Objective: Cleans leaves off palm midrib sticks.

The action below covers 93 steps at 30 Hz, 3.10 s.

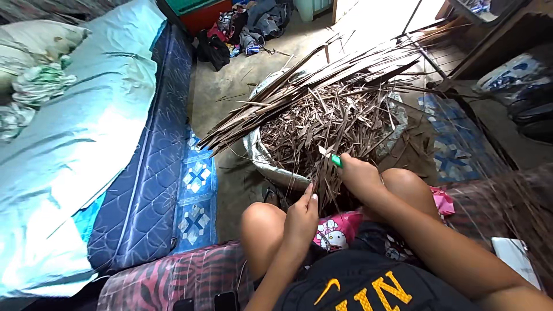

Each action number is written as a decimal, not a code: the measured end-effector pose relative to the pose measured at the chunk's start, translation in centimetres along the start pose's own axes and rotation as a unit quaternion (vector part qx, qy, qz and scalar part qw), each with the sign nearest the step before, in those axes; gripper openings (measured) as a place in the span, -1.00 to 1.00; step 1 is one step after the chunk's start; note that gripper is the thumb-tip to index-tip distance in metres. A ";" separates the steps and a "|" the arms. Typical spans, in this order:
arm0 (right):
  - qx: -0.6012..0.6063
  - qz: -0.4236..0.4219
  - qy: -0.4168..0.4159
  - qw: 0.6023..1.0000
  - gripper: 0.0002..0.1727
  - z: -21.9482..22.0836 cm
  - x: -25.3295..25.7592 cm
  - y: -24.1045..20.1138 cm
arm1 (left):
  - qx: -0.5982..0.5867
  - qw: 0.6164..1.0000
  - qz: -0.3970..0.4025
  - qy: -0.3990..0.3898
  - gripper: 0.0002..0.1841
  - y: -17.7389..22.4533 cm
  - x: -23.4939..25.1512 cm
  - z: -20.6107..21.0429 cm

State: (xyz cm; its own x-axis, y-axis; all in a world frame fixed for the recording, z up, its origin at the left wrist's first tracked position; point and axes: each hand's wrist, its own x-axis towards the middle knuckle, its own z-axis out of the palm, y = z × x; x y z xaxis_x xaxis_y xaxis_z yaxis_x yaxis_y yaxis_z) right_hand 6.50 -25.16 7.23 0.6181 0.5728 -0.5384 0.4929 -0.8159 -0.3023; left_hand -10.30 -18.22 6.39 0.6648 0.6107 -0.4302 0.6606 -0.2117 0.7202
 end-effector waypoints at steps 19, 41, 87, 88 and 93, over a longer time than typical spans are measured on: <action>0.014 -0.090 -0.117 0.989 -0.65 1.7 -2.7 -0.4 | 0.122 0.990 0.016 0.063 -0.59 0.5 -0.7 0.1; 0.002 -0.137 -0.068 0.988 -0.68 1.0 -3.8 0.5 | -0.142 0.989 0.027 0.008 -0.65 -0.6 -0.8 0.1; -0.011 -0.114 -0.147 0.983 -0.66 1.7 -5.1 -1.3 | 0.070 0.997 0.001 0.037 -0.55 0.1 -1.0 0.1; -0.018 -0.110 -0.139 0.984 -0.65 2.0 -4.8 -1.3 | 0.072 0.997 0.005 0.035 -0.55 0.1 -1.0 0.2; 0.003 0.018 -0.031 0.999 -0.61 0.5 0.4 0.6 | 0.075 0.997 0.005 0.000 -0.50 0.6 -1.5 0.4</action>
State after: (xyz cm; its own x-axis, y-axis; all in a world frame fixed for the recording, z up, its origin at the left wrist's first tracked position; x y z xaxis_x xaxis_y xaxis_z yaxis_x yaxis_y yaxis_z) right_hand 6.73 -25.49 6.49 0.5968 0.5366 -0.5966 0.4669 -0.8369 -0.2856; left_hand -10.80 -19.57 7.23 0.6720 0.6080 -0.4227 0.6982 -0.3300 0.6353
